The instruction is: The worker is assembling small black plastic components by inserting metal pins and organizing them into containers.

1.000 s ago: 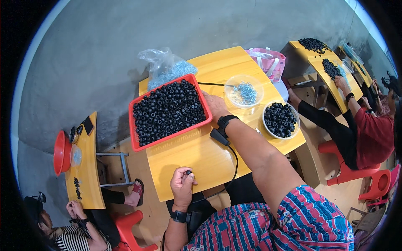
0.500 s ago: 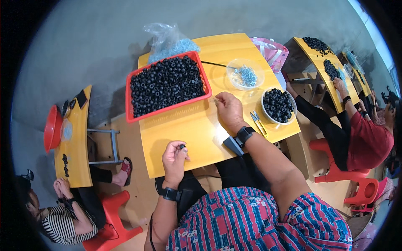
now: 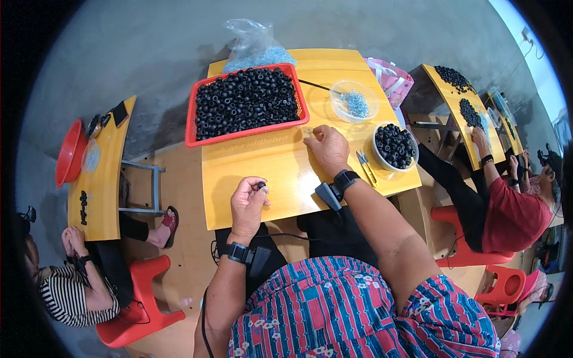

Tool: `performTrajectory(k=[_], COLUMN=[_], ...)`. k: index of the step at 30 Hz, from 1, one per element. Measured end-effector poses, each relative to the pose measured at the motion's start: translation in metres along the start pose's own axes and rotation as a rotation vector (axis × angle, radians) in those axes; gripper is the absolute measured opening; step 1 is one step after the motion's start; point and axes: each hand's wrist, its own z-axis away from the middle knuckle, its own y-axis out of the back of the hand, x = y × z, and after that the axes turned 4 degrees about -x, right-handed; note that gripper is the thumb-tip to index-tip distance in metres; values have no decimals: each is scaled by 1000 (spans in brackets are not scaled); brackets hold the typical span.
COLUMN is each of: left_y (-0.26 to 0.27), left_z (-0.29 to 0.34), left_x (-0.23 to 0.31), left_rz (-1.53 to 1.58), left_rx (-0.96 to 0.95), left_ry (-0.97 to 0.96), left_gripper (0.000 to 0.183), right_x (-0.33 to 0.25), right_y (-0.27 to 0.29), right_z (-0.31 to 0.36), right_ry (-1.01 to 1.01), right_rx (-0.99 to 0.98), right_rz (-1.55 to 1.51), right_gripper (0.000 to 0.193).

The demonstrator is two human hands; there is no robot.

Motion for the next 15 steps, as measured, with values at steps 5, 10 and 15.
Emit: performTrajectory(k=[5, 10, 15], left_y=[0, 1, 1], left_z=[0, 0, 1], left_x=[2, 1, 1], left_rz=[-22, -8, -38], left_rx=[2, 4, -9], left_ry=[-6, -2, 9], left_gripper=[12, 13, 13], right_x=[-5, -2, 0], right_y=[-1, 3, -18], right_z=[-4, -3, -8], right_ry=[-79, -137, 139], right_rx=[-33, -122, 79], right_rz=[26, -16, -90], right_gripper=[24, 25, 28])
